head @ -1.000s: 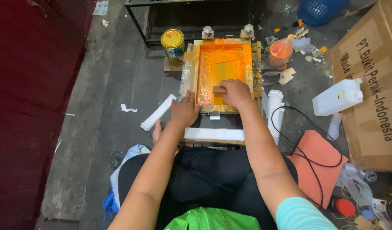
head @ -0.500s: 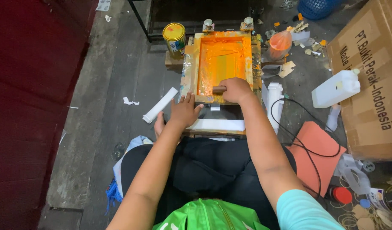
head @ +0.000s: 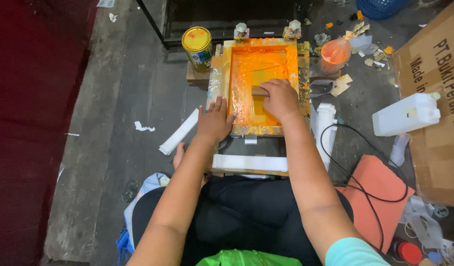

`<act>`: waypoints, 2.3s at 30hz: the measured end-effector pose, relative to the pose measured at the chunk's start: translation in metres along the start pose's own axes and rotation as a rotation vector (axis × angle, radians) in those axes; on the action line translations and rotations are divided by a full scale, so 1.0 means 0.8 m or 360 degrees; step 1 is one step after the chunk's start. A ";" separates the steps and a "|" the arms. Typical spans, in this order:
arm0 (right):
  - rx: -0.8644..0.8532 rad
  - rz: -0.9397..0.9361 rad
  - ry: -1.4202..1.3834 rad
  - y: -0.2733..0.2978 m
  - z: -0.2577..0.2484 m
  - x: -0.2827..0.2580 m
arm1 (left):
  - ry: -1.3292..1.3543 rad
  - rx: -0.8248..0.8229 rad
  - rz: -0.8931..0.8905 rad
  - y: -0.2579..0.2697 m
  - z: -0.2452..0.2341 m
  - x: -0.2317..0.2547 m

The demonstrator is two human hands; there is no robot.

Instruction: The person sits on the floor and aligns a white strip under a screen printing frame. They use a squeegee to spread orange ink across the screen, then lift the strip to reveal the printed result.

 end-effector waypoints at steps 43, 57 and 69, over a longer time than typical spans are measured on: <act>0.0133 -0.0097 0.0174 -0.008 0.008 0.002 | 0.0003 0.0036 0.0008 -0.005 0.002 -0.002; -0.0561 0.0161 -0.0101 0.034 -0.042 -0.067 | -0.0120 0.0034 0.0023 0.040 0.018 -0.006; -0.0119 0.0002 -0.0113 0.050 -0.076 -0.080 | -0.0147 -0.0023 0.0007 0.092 0.028 -0.008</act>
Point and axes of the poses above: each hand's wrist, its own y-axis away from the middle knuckle, its own z-axis out of the palm, x = y × z, the point moved 3 cm from there along -y, towards the middle knuckle, and after that the axes turned 5 degrees about -z, right-handed, at the moved point
